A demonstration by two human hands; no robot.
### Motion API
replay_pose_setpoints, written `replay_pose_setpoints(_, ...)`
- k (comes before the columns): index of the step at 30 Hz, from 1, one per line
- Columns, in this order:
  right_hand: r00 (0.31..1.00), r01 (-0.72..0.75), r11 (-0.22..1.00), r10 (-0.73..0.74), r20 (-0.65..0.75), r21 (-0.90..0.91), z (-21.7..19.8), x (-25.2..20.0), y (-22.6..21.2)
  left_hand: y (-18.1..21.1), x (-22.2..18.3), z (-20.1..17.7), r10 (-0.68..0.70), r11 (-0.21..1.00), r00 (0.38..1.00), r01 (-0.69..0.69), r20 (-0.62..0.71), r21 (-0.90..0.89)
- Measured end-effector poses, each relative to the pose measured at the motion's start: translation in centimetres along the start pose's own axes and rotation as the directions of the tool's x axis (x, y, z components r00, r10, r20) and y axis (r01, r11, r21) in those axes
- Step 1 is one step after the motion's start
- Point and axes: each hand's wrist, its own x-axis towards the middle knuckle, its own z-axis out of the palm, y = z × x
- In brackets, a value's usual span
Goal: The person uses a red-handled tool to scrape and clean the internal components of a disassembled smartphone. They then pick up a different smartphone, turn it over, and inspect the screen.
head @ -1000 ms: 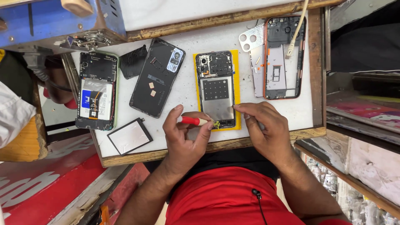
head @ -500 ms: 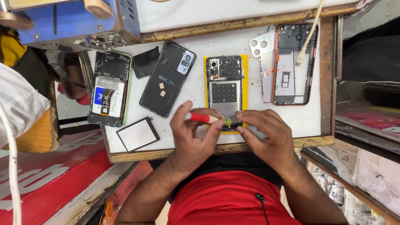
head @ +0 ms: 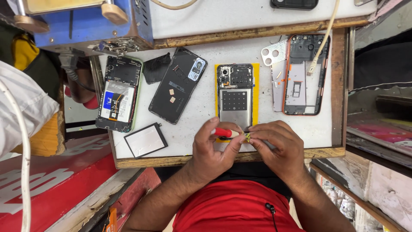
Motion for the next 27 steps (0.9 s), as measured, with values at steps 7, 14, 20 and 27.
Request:
replay_pose_setpoints(7, 0.999, 0.025, 0.999, -0.024, 0.023, -0.036, 0.36, -0.05, 0.41, 0.81, 0.69, -0.76, 0.198, 0.951, 0.976, -0.213, 0.087, 0.224)
replay_pose_setpoints(14, 1.000, 0.011, 1.000, -0.010, 0.021, -0.026, 0.39, 0.09, 0.14, 0.72, 0.35, -0.45, 0.174, 0.966, 0.984, -0.179, 0.041, 0.188)
replay_pose_setpoints(20, 1.000, 0.008, 0.999, -0.007, 0.019, -0.032, 0.47, -0.01, 0.30, 0.83, 0.30, -0.33, 0.172, 0.965, 0.984, -0.178, 0.051, 0.194)
replay_pose_setpoints(27, 1.000, 0.016, 1.000, -0.016, -0.001, -0.023, 0.68, -0.05, 0.68, 1.05, 0.67, -0.35, 0.210, 0.944, 0.974, -0.225, 0.085, 0.242)
